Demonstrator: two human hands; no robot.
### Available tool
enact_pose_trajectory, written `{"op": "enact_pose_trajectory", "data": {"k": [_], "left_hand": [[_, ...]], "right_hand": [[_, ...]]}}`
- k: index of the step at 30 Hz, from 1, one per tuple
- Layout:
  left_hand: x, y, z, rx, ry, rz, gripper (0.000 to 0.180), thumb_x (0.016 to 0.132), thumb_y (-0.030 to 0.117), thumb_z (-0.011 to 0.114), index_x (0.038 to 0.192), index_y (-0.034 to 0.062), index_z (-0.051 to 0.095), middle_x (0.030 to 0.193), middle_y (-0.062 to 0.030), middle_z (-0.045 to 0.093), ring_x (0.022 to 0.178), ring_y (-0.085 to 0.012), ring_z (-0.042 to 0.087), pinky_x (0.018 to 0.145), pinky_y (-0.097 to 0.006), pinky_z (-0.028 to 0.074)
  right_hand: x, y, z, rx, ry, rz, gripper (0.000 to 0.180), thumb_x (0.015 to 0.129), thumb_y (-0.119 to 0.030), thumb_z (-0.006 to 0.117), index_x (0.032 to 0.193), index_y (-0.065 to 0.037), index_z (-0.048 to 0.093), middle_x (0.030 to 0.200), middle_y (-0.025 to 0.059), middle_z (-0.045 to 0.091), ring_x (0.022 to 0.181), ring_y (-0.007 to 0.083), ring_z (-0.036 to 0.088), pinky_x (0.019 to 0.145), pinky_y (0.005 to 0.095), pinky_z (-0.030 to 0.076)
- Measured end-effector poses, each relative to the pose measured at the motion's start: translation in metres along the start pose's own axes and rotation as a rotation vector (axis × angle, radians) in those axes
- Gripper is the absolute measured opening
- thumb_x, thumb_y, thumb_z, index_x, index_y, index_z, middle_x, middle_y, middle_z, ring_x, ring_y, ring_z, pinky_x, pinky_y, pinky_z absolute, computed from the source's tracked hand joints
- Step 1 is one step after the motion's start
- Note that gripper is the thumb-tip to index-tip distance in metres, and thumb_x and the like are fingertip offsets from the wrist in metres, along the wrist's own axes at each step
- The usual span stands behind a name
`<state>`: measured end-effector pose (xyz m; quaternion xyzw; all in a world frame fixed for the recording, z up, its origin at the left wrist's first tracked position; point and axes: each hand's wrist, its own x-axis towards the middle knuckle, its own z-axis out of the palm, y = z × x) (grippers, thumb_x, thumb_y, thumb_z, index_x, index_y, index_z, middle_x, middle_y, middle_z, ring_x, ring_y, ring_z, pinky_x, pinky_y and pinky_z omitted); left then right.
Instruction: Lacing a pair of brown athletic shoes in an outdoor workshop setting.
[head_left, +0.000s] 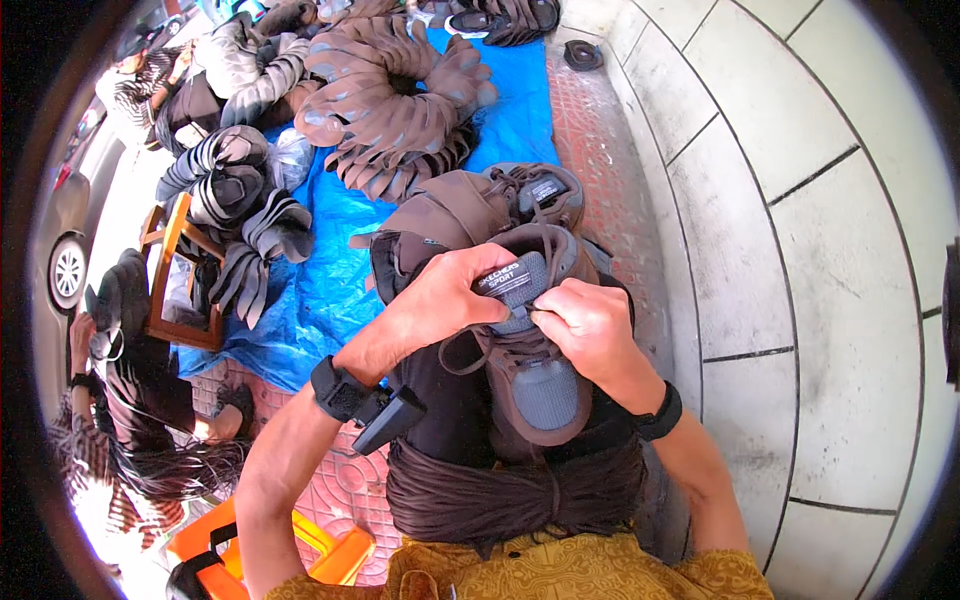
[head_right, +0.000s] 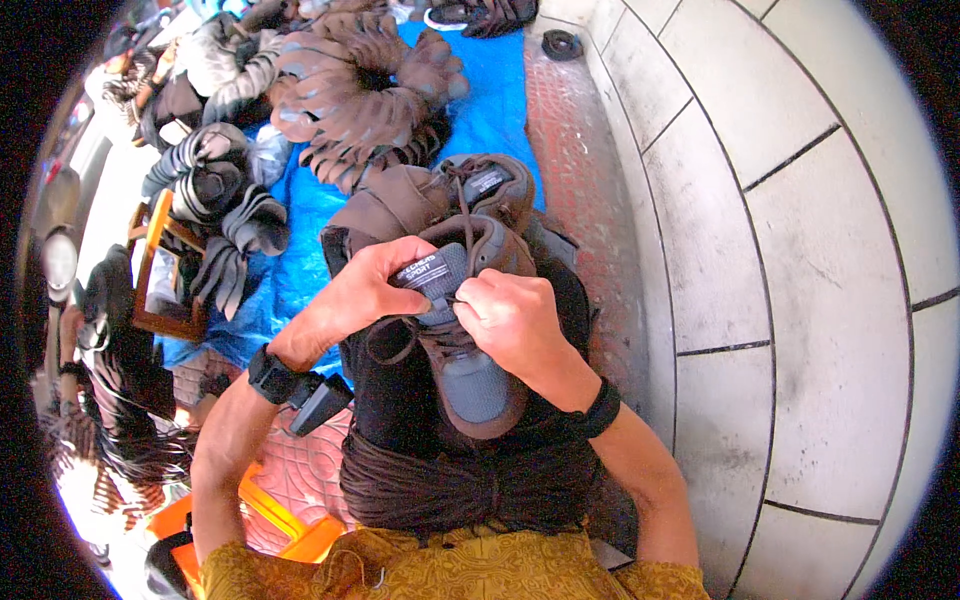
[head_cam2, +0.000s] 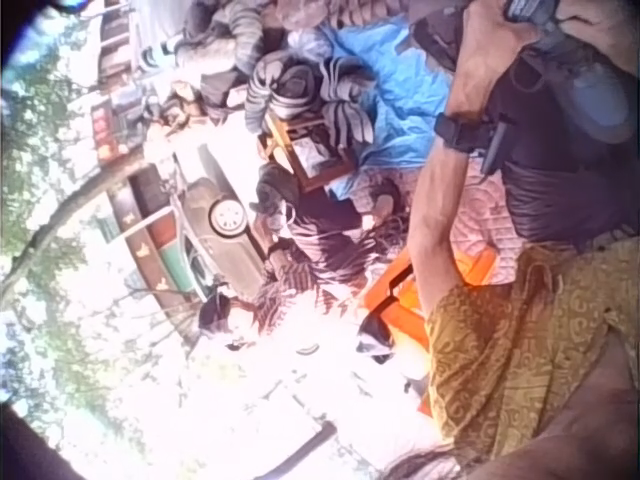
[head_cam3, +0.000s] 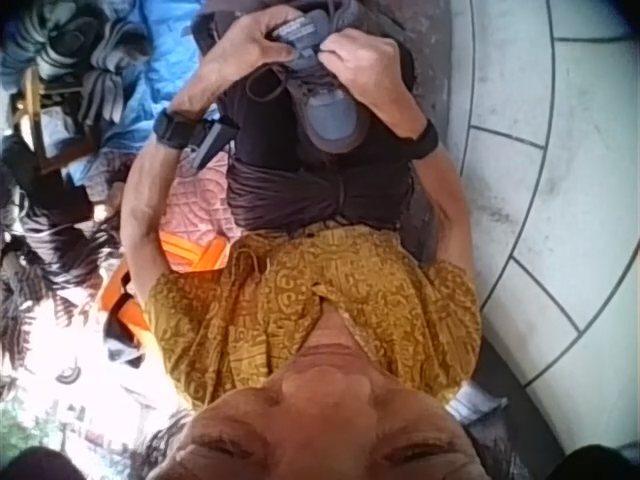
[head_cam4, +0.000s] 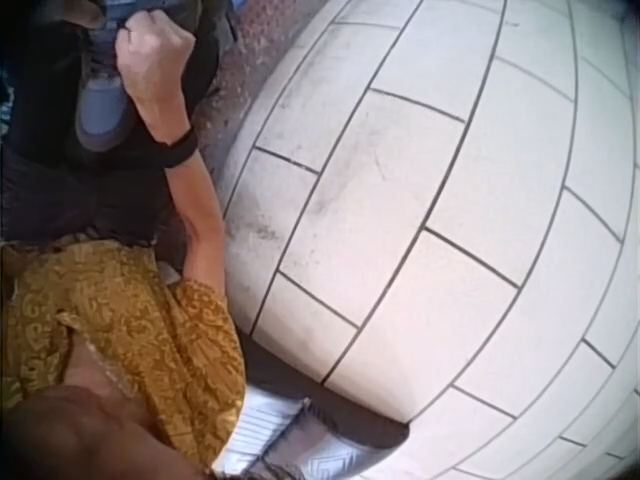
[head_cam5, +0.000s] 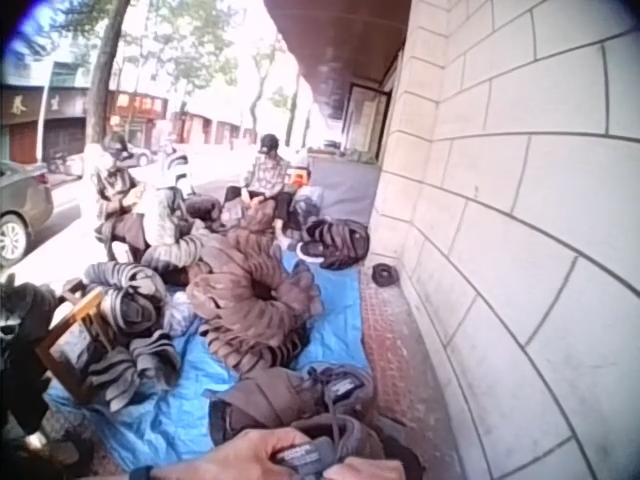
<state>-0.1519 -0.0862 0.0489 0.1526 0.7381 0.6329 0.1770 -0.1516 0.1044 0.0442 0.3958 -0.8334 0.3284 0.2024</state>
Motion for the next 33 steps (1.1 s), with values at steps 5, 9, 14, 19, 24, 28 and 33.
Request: {"op": "enact_pose_trajectory", "data": {"k": [5,9,14,19,24,28,33], "left_hand": [[-0.002,0.000,0.000,-0.146,0.033,-0.047,0.035,0.065,-0.003,0.057,0.100,-0.0023,0.054,0.084,-0.0022,0.057,0.076,-0.0077,0.052,0.069,-0.023,0.043],[-0.002,0.002,-0.001,-0.165,0.006,-0.071,0.035,0.067,-0.003,0.056,0.102,-0.0017,0.051,0.088,-0.0004,0.055,0.079,-0.0069,0.050,0.072,-0.022,0.042],[-0.001,0.002,0.001,-0.086,0.044,-0.057,0.034,0.069,-0.003,0.057,0.102,-0.0017,0.051,0.087,-0.0004,0.055,0.080,-0.0068,0.050,0.072,-0.022,0.042],[0.001,-0.003,-0.001,-0.020,-0.005,-0.020,0.031,0.071,-0.002,0.057,0.102,-0.0005,0.051,0.089,-0.0005,0.055,0.081,-0.0069,0.049,0.074,-0.022,0.041],[-0.001,0.006,0.002,0.094,0.044,0.002,0.032,0.070,-0.001,0.058,0.101,-0.0014,0.051,0.087,-0.0049,0.056,0.081,-0.0107,0.052,0.074,-0.026,0.043],[-0.001,0.008,0.008,0.266,0.077,0.055,0.033,0.068,-0.001,0.058,0.100,-0.0019,0.052,0.085,-0.0103,0.059,0.080,-0.0149,0.056,0.073,-0.029,0.044],[-0.003,0.005,0.007,0.131,0.097,0.052,0.034,0.068,-0.001,0.058,0.101,-0.0020,0.052,0.084,-0.0098,0.059,0.078,-0.0123,0.055,0.071,-0.028,0.045]], "right_hand": [[0.003,-0.003,-0.002,-0.135,-0.040,-0.122,0.011,0.061,-0.004,0.064,0.064,-0.004,0.054,0.055,0.0057,0.044,0.047,0.0219,0.051,0.043,0.0311,0.040],[0.006,-0.001,-0.005,-0.152,-0.112,-0.180,0.011,0.061,-0.004,0.064,0.063,-0.005,0.054,0.055,0.0052,0.043,0.047,0.0214,0.050,0.044,0.0309,0.040],[0.006,0.007,0.003,-0.003,-0.037,-0.115,0.011,0.061,-0.005,0.065,0.063,-0.004,0.054,0.056,0.0057,0.047,0.047,0.0214,0.050,0.044,0.0316,0.040],[0.003,0.011,-0.001,0.045,-0.086,-0.194,0.010,0.062,-0.007,0.065,0.064,-0.004,0.056,0.056,0.0073,0.049,0.048,0.0230,0.051,0.045,0.0316,0.040],[0.008,0.012,0.004,0.091,-0.051,-0.050,0.009,0.062,-0.008,0.063,0.063,-0.005,0.055,0.057,0.0068,0.050,0.052,0.0227,0.053,0.047,0.0320,0.041],[0.002,0.012,0.001,0.183,-0.063,0.030,0.010,0.063,-0.011,0.062,0.062,-0.007,0.054,0.058,0.0052,0.051,0.054,0.0221,0.055,0.048,0.0324,0.043],[0.010,0.010,-0.008,0.077,-0.155,-0.143,0.010,0.062,-0.008,0.064,0.063,-0.003,0.056,0.058,0.0074,0.053,0.051,0.0234,0.054,0.047,0.0315,0.041]]}}
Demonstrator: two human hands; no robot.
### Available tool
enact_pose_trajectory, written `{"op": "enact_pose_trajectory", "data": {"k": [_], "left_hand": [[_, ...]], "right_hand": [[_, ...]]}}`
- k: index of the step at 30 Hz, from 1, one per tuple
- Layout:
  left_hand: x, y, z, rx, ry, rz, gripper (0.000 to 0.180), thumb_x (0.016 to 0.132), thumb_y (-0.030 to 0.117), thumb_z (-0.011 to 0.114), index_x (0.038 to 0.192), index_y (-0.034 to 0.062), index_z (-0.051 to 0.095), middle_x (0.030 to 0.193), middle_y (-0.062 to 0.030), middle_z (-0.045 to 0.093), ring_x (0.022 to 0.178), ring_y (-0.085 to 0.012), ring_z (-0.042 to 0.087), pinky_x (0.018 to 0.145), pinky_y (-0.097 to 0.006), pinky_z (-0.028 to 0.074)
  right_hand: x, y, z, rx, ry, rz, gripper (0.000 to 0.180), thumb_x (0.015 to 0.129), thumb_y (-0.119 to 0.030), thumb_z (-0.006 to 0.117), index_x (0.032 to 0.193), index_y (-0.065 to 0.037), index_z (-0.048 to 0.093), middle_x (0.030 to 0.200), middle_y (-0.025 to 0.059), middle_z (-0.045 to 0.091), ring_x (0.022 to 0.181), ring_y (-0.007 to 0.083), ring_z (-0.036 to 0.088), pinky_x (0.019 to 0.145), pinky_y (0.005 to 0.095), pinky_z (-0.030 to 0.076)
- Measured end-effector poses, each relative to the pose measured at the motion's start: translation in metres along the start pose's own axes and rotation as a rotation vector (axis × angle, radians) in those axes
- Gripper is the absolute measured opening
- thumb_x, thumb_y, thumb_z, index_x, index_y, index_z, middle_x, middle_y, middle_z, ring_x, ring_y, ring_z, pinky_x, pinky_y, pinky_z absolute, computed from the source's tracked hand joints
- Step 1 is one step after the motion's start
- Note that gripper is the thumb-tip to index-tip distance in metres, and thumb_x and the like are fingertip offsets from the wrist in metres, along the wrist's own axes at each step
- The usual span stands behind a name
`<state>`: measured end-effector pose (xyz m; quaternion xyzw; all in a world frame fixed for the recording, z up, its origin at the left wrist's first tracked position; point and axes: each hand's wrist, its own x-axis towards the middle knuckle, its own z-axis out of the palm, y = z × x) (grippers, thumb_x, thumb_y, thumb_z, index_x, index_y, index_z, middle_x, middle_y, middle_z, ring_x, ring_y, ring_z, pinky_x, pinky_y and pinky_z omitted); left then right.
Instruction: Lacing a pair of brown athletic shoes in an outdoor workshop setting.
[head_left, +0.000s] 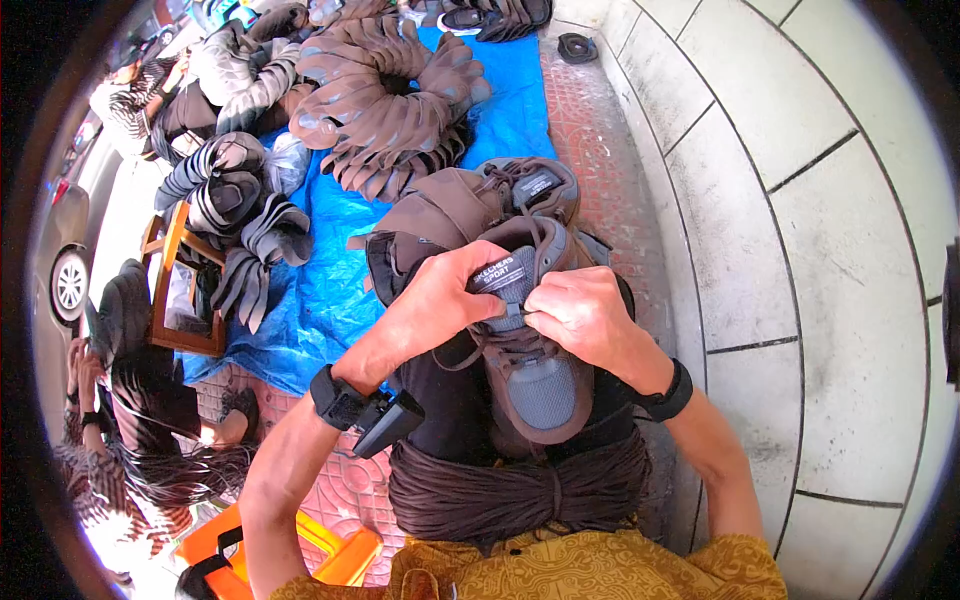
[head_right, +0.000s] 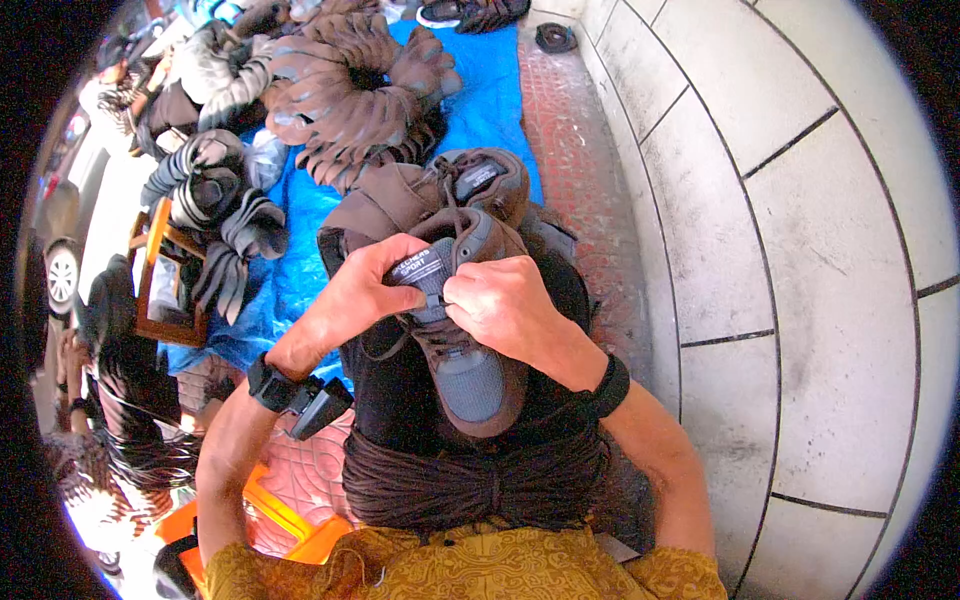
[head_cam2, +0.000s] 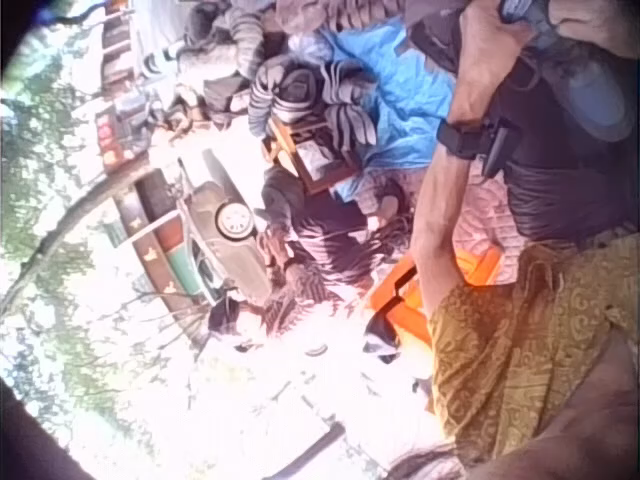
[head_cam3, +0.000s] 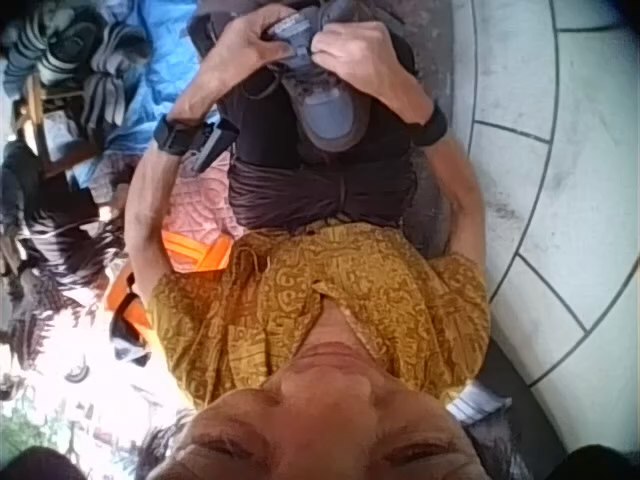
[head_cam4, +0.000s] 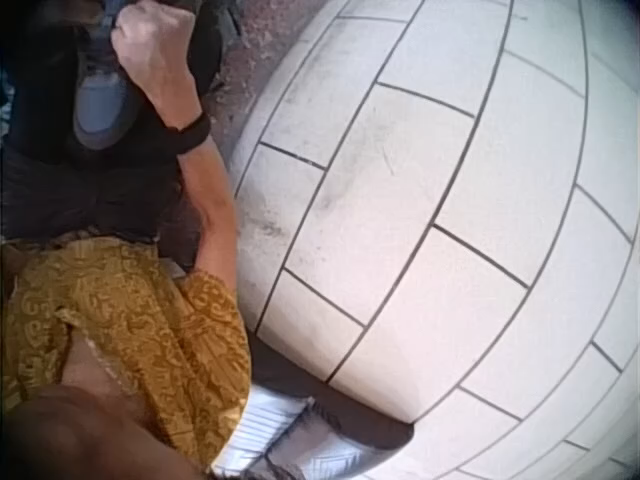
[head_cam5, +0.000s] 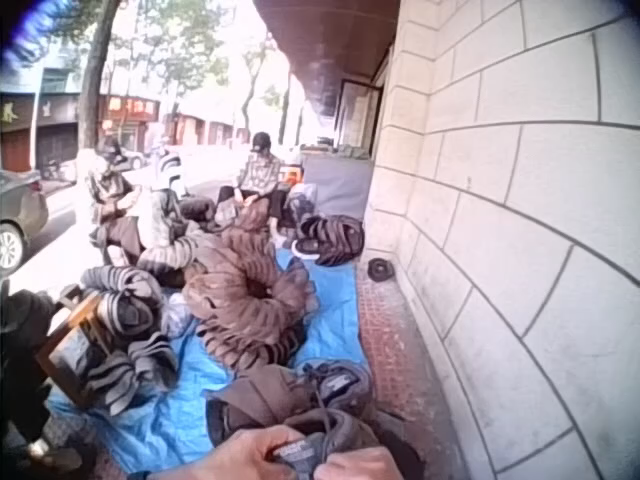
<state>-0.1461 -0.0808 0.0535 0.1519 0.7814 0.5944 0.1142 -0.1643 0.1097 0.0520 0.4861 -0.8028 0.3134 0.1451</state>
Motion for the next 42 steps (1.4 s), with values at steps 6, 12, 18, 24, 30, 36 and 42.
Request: {"op": "enact_pose_trajectory", "data": {"k": [6,12,18,24,30,36,42], "left_hand": [[0.001,0.001,-0.001,-0.005,-0.023,-0.022,0.030,0.072,0.000,0.054,0.102,-0.0024,0.052,0.086,-0.0039,0.056,0.079,-0.0079,0.050,0.072,-0.024,0.042],[0.002,-0.002,-0.003,-0.104,-0.048,-0.052,0.025,0.077,0.003,0.050,0.101,-0.0038,0.052,0.085,-0.0025,0.056,0.079,-0.0073,0.049,0.072,-0.023,0.042],[0.006,-0.005,-0.004,-0.171,-0.072,-0.096,0.024,0.077,0.005,0.049,0.100,-0.0022,0.052,0.087,-0.0003,0.055,0.083,-0.0067,0.049,0.074,-0.022,0.040],[0.004,-0.005,-0.002,-0.305,-0.067,-0.106,0.024,0.076,0.006,0.050,0.098,-0.0020,0.053,0.087,-0.0011,0.056,0.082,-0.0072,0.050,0.074,-0.021,0.040],[0.008,-0.004,0.000,-0.261,-0.045,-0.137,0.024,0.075,0.005,0.050,0.097,-0.0028,0.053,0.087,-0.0020,0.057,0.081,-0.0082,0.050,0.074,-0.022,0.040],[0.012,0.000,0.004,-0.160,-0.002,-0.158,0.023,0.073,0.004,0.051,0.094,-0.0038,0.054,0.085,-0.0028,0.057,0.080,-0.0091,0.051,0.073,-0.022,0.040],[0.015,-0.009,0.006,-0.145,0.040,-0.140,0.026,0.073,0.007,0.051,0.096,-0.0043,0.055,0.085,-0.0038,0.058,0.081,-0.0096,0.051,0.074,-0.022,0.040]], "right_hand": [[-0.006,-0.009,0.017,-0.127,0.128,0.123,0.011,0.063,-0.009,0.061,0.061,-0.007,0.050,0.054,0.0060,0.043,0.051,0.0238,0.052,0.047,0.0350,0.042],[-0.005,-0.020,0.002,-0.157,0.116,0.057,0.006,0.064,-0.007,0.059,0.066,-0.006,0.052,0.062,0.0044,0.045,0.057,0.0210,0.049,0.050,0.0322,0.043],[-0.002,-0.019,0.009,-0.183,0.181,-0.069,0.006,0.062,-0.004,0.058,0.066,-0.004,0.053,0.063,0.0065,0.045,0.058,0.0223,0.050,0.051,0.0312,0.043],[-0.001,-0.014,0.011,0.103,0.244,0.147,0.010,0.062,-0.001,0.062,0.067,-0.004,0.054,0.066,0.0078,0.054,0.062,0.0240,0.056,0.054,0.0323,0.045],[0.001,-0.021,0.003,0.039,0.158,0.105,0.010,0.062,-0.003,0.064,0.069,-0.005,0.057,0.066,0.0062,0.054,0.063,0.0228,0.056,0.056,0.0315,0.046],[0.000,-0.022,0.006,0.011,0.192,0.144,0.011,0.061,-0.002,0.063,0.069,-0.005,0.056,0.066,0.0068,0.054,0.063,0.0243,0.055,0.056,0.0327,0.046],[0.004,-0.021,0.011,0.002,0.230,0.144,0.013,0.061,-0.003,0.063,0.067,-0.006,0.053,0.062,0.0073,0.051,0.062,0.0240,0.055,0.055,0.0343,0.045]]}}
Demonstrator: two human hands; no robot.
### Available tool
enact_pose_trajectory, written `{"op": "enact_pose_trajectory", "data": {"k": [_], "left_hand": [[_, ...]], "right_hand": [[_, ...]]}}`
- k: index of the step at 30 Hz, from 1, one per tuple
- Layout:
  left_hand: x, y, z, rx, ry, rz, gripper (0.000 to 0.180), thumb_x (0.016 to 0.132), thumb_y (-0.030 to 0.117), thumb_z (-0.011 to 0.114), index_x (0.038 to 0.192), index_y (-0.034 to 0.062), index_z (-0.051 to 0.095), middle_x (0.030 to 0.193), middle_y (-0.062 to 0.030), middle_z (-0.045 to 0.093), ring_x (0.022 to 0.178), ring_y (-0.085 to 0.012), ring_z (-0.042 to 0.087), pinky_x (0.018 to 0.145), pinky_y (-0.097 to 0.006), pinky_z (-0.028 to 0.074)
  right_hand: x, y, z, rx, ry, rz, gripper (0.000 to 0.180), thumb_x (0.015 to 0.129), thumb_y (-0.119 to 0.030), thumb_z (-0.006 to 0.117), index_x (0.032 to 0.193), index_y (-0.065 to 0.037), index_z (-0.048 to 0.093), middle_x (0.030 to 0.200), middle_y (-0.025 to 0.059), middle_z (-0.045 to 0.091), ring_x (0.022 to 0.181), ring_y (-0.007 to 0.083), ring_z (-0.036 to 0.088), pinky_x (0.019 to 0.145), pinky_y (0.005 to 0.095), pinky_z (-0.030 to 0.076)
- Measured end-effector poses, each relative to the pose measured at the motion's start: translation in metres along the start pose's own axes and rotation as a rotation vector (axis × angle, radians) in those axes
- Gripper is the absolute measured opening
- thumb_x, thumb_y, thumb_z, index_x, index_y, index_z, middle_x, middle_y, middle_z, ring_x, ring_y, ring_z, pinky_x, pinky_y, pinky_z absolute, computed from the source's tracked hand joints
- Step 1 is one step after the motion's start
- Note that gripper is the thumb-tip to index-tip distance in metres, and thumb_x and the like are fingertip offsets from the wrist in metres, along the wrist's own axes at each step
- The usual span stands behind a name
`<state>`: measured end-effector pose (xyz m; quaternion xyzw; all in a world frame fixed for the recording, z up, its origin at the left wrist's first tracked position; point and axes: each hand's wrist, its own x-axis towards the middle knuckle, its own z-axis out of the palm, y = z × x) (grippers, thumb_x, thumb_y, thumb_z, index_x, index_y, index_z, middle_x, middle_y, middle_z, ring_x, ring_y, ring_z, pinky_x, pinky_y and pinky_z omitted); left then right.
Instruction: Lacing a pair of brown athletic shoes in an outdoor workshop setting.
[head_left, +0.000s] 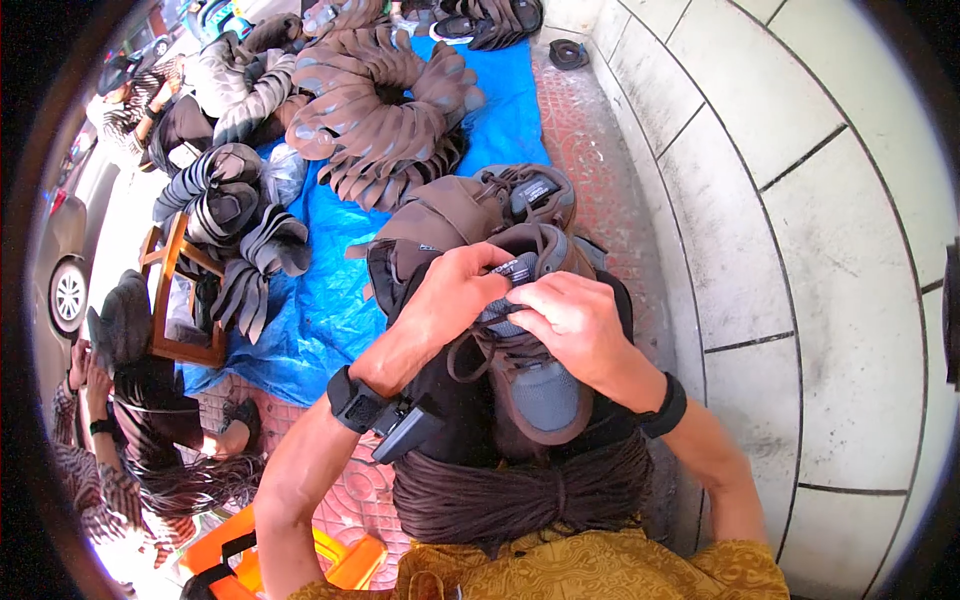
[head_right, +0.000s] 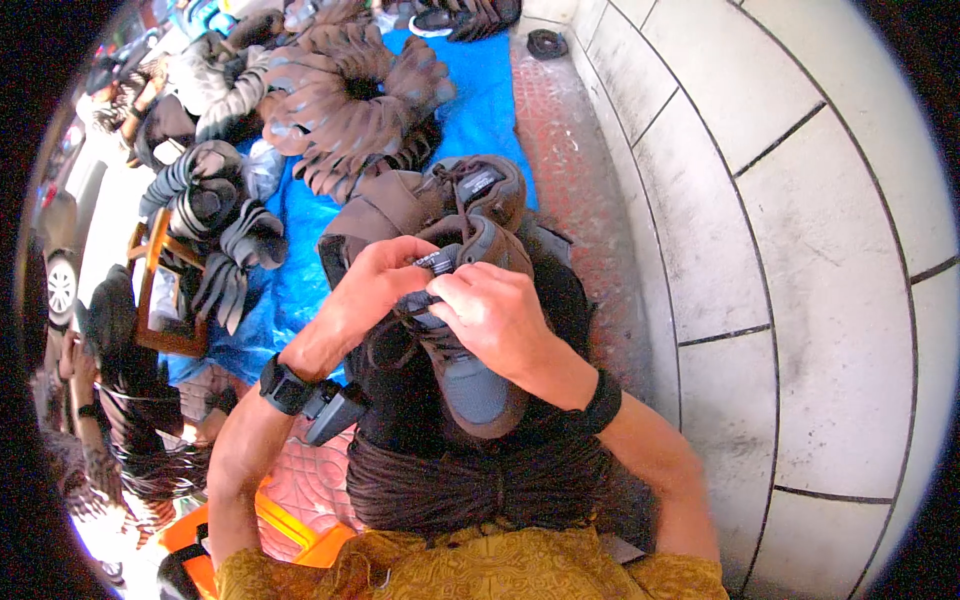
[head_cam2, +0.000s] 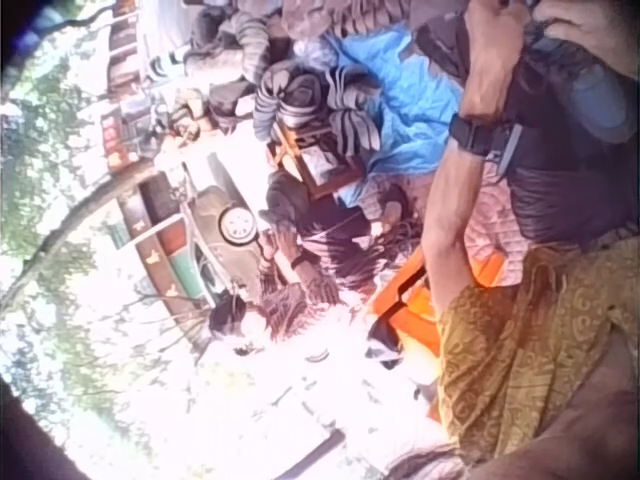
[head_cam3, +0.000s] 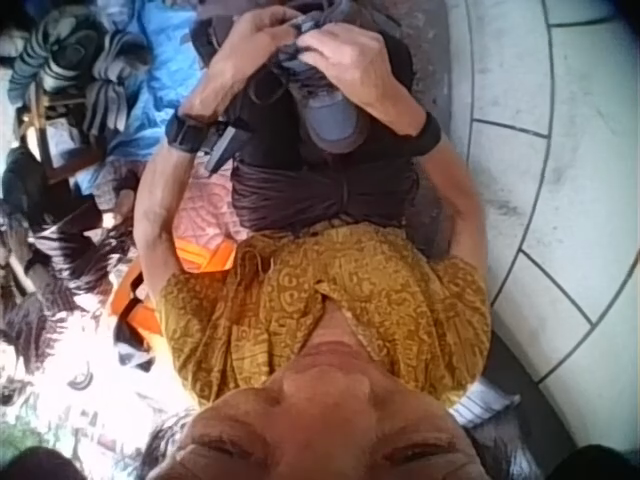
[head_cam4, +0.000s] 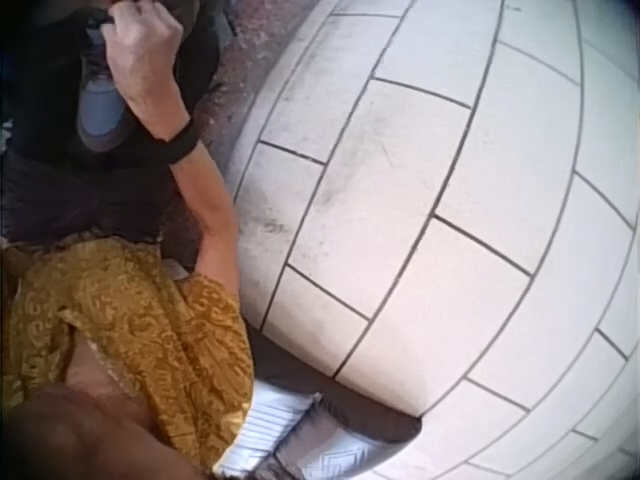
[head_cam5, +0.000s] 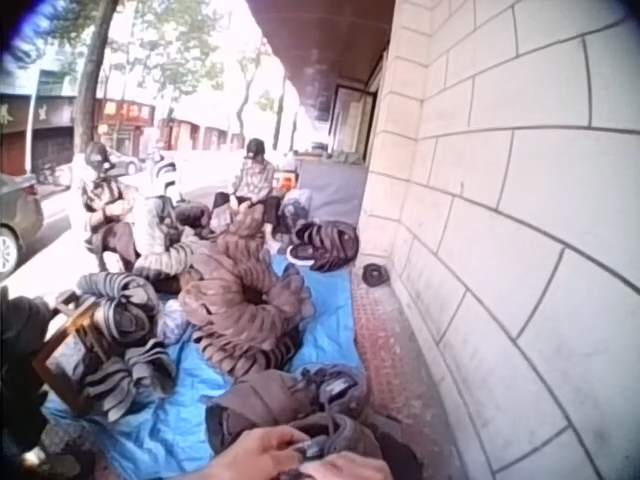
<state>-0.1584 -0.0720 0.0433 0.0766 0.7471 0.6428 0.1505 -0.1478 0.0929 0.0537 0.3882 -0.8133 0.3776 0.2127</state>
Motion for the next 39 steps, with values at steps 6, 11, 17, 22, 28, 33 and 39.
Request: {"op": "enact_pose_trajectory", "data": {"k": [6,11,17,22,28,33,39], "left_hand": [[0.004,0.003,-0.004,-0.032,-0.057,-0.036,0.027,0.075,0.010,0.049,0.097,-0.0041,0.056,0.088,-0.0055,0.058,0.084,-0.0114,0.052,0.076,-0.023,0.040],[0.004,0.005,-0.001,-0.104,-0.041,-0.054,0.028,0.076,0.010,0.048,0.097,-0.0047,0.056,0.091,-0.0071,0.059,0.088,-0.0123,0.052,0.078,-0.023,0.039],[0.007,0.004,-0.002,-0.130,-0.039,-0.023,0.027,0.076,0.009,0.048,0.098,-0.0045,0.057,0.092,-0.0071,0.059,0.089,-0.0123,0.052,0.079,-0.024,0.039],[0.005,0.002,0.000,-0.220,-0.062,-0.027,0.025,0.078,0.007,0.047,0.098,-0.0027,0.057,0.090,-0.0049,0.059,0.083,-0.0116,0.054,0.074,-0.023,0.042],[0.002,0.012,0.001,-0.380,-0.103,-0.013,0.022,0.075,0.004,0.049,0.093,-0.0037,0.058,0.084,-0.0058,0.060,0.078,-0.0116,0.054,0.067,-0.025,0.045],[-0.008,0.004,0.004,-0.280,0.137,0.194,0.022,0.074,0.001,0.052,0.096,0.0037,0.057,0.088,-0.0007,0.058,0.082,-0.0081,0.051,0.073,-0.024,0.042],[-0.021,0.015,-0.001,-0.055,-0.281,0.232,0.022,0.078,0.004,0.054,0.101,0.0029,0.055,0.096,-0.0016,0.054,0.090,-0.0098,0.048,0.080,-0.025,0.038]], "right_hand": [[0.012,0.000,-0.006,-0.365,-0.232,-0.219,0.005,0.063,-0.012,0.057,0.062,-0.009,0.053,0.063,0.0032,0.050,0.062,0.0182,0.054,0.052,0.0308,0.044],[0.019,-0.008,-0.008,-0.492,-0.320,-0.304,0.004,0.061,-0.011,0.055,0.063,-0.007,0.054,0.064,0.0033,0.049,0.061,0.0183,0.053,0.051,0.0303,0.044],[0.028,-0.003,-0.003,-0.426,-0.334,-0.284,0.007,0.059,-0.008,0.057,0.064,-0.006,0.053,0.064,0.0038,0.048,0.060,0.0197,0.052,0.049,0.0315,0.044],[0.027,0.007,0.000,-0.196,-0.210,-0.259,0.008,0.058,-0.006,0.058,0.063,-0.005,0.051,0.064,0.0054,0.050,0.058,0.0225,0.053,0.048,0.0328,0.043],[0.042,-0.018,-0.001,0.274,-0.233,0.037,0.007,0.060,-0.005,0.060,0.061,-0.003,0.054,0.059,0.0064,0.055,0.053,0.0163,0.053,0.050,0.0290,0.041],[0.099,-0.047,-0.018,0.608,-0.224,0.131,0.008,0.065,-0.009,0.057,0.062,-0.002,0.058,0.050,0.0017,0.052,0.041,0.0041,0.044,0.037,0.0181,0.031],[0.113,-0.025,-0.022,0.435,-0.199,0.195,0.009,0.063,-0.009,0.059,0.063,0.000,0.060,0.049,0.0022,0.051,0.044,0.0062,0.048,0.040,0.0204,0.036]]}}
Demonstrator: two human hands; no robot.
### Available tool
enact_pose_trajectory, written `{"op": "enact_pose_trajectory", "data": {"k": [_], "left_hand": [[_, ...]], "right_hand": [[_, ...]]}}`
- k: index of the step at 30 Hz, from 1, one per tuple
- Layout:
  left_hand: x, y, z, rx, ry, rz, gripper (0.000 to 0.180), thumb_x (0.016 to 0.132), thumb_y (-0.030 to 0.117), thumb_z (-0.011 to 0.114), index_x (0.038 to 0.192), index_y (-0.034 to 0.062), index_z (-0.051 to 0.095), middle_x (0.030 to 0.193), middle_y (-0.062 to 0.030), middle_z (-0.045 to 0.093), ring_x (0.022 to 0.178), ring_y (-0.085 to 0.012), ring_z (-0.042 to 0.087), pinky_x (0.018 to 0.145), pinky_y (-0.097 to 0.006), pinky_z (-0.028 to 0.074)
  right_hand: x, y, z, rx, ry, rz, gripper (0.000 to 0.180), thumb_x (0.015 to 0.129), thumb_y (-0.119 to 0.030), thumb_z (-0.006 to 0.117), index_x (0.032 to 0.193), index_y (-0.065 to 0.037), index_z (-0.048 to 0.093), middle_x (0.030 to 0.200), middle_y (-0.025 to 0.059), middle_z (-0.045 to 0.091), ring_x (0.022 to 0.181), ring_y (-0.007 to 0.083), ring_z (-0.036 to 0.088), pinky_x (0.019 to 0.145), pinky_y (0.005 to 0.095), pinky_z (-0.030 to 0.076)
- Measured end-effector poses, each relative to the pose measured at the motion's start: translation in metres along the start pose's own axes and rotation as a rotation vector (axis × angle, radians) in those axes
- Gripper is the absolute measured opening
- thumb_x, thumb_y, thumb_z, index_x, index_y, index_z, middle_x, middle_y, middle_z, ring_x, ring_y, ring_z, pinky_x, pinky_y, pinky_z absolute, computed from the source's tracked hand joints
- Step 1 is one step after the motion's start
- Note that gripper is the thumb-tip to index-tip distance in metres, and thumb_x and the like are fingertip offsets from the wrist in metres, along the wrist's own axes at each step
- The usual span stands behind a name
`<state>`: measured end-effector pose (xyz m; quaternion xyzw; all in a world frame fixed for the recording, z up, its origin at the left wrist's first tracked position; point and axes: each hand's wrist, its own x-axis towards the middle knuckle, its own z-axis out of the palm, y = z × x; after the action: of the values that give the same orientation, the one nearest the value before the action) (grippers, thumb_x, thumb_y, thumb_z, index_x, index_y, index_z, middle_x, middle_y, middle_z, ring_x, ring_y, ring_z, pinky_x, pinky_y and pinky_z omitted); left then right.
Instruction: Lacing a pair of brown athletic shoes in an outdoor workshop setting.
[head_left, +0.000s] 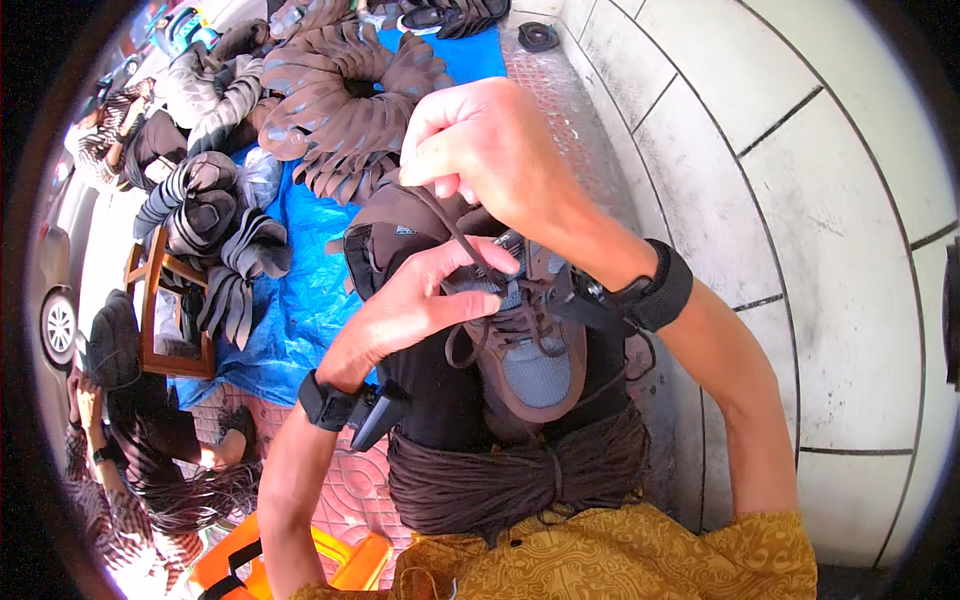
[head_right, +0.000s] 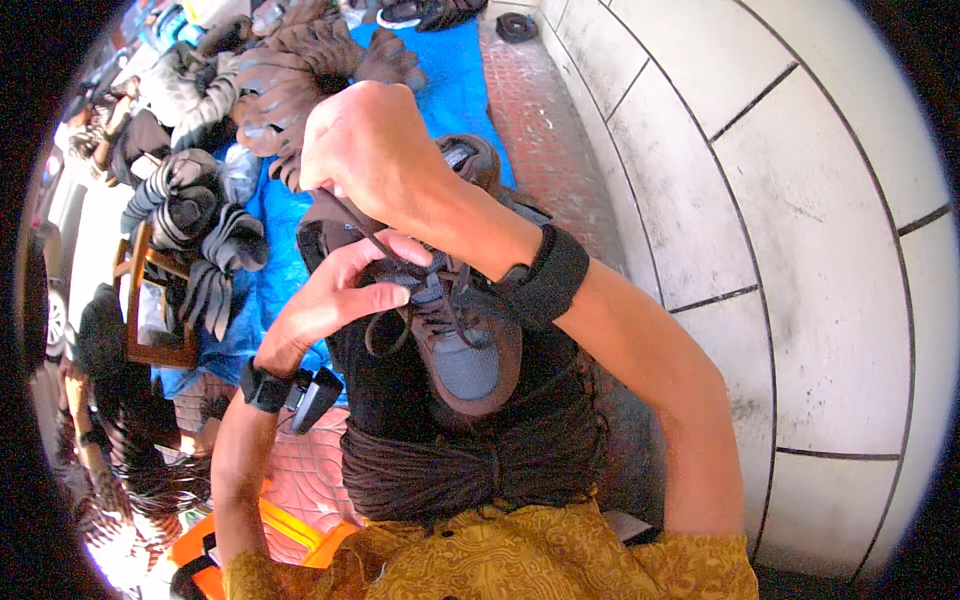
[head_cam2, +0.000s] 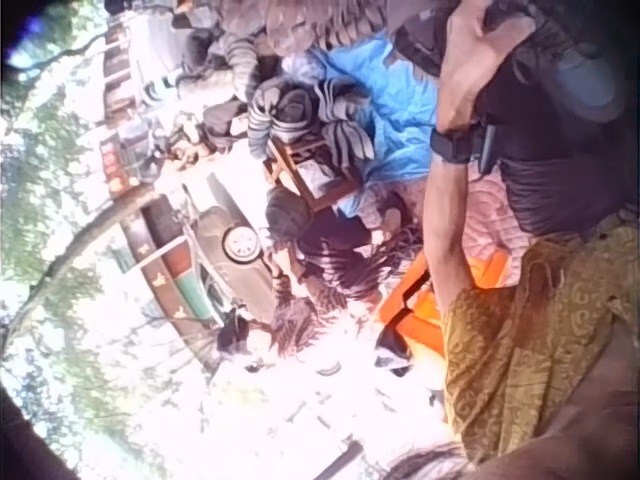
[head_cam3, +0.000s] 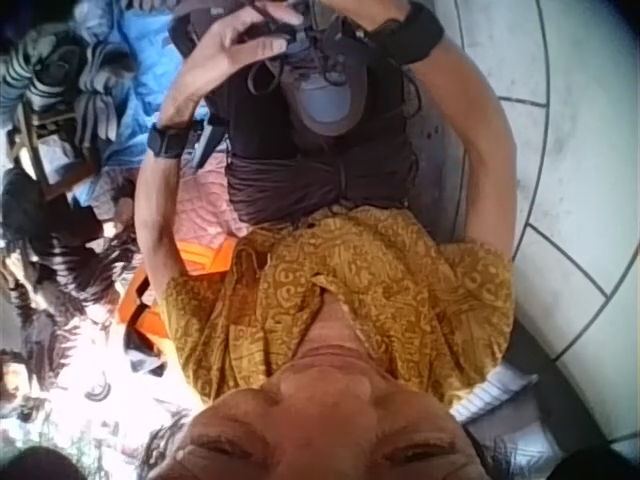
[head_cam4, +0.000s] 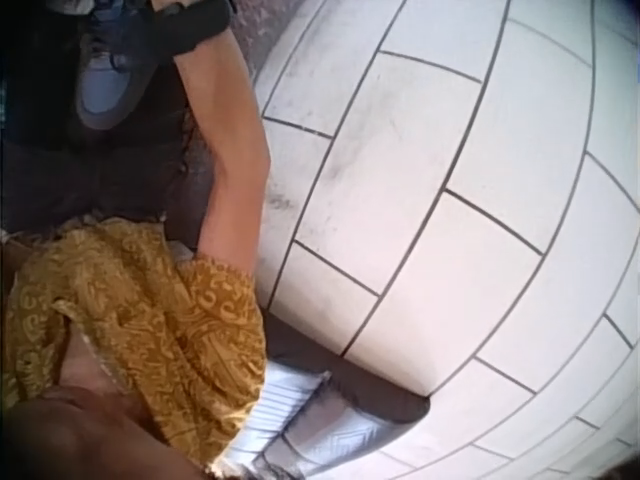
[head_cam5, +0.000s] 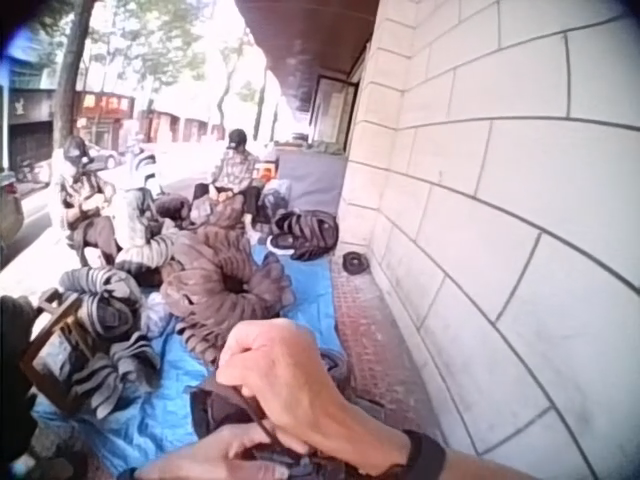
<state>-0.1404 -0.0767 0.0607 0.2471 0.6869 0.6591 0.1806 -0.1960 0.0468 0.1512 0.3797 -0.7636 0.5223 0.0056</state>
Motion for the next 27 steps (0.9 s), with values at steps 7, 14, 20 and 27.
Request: {"op": "enact_pose_trajectory", "data": {"k": [7,14,20,27], "left_hand": [[-0.007,-0.019,0.000,0.128,0.202,0.180,0.012,0.082,0.007,0.054,0.089,0.0001,0.060,0.102,-0.0088,0.055,0.098,-0.0184,0.050,0.085,-0.029,0.038],[-0.020,-0.016,-0.004,0.193,0.255,0.161,0.010,0.080,0.005,0.055,0.088,0.0012,0.061,0.094,-0.0102,0.057,0.090,-0.0182,0.053,0.079,-0.028,0.041],[-0.030,-0.021,0.001,0.175,0.342,0.192,0.010,0.078,0.006,0.058,0.086,0.0018,0.061,0.089,-0.0092,0.058,0.087,-0.0200,0.053,0.078,-0.030,0.042],[-0.027,-0.015,0.008,0.483,0.355,0.247,0.011,0.076,0.009,0.061,0.086,0.0062,0.061,0.095,-0.0136,0.058,0.092,-0.0277,0.054,0.077,-0.033,0.043]], "right_hand": [[-0.039,0.035,-0.030,-0.361,-0.053,-0.067,0.021,0.056,-0.014,0.061,0.076,-0.010,0.066,0.075,0.0067,0.062,0.070,0.0224,0.060,0.060,0.0315,0.048],[-0.048,0.073,-0.027,-0.726,-0.289,-0.006,0.056,0.059,-0.039,0.067,0.103,-0.007,0.056,0.085,0.0125,0.061,0.078,0.0286,0.058,0.074,0.0376,0.043],[-0.048,0.073,-0.034,-0.553,-0.260,-0.012,0.047,0.063,-0.036,0.064,0.098,-0.006,0.058,0.083,0.0130,0.060,0.080,0.0292,0.057,0.073,0.0371,0.044],[-0.037,0.066,-0.032,-0.540,-0.545,-0.224,0.023,0.066,-0.019,0.057,0.083,-0.005,0.063,0.078,0.0121,0.059,0.077,0.0299,0.057,0.068,0.0366,0.046]]}}
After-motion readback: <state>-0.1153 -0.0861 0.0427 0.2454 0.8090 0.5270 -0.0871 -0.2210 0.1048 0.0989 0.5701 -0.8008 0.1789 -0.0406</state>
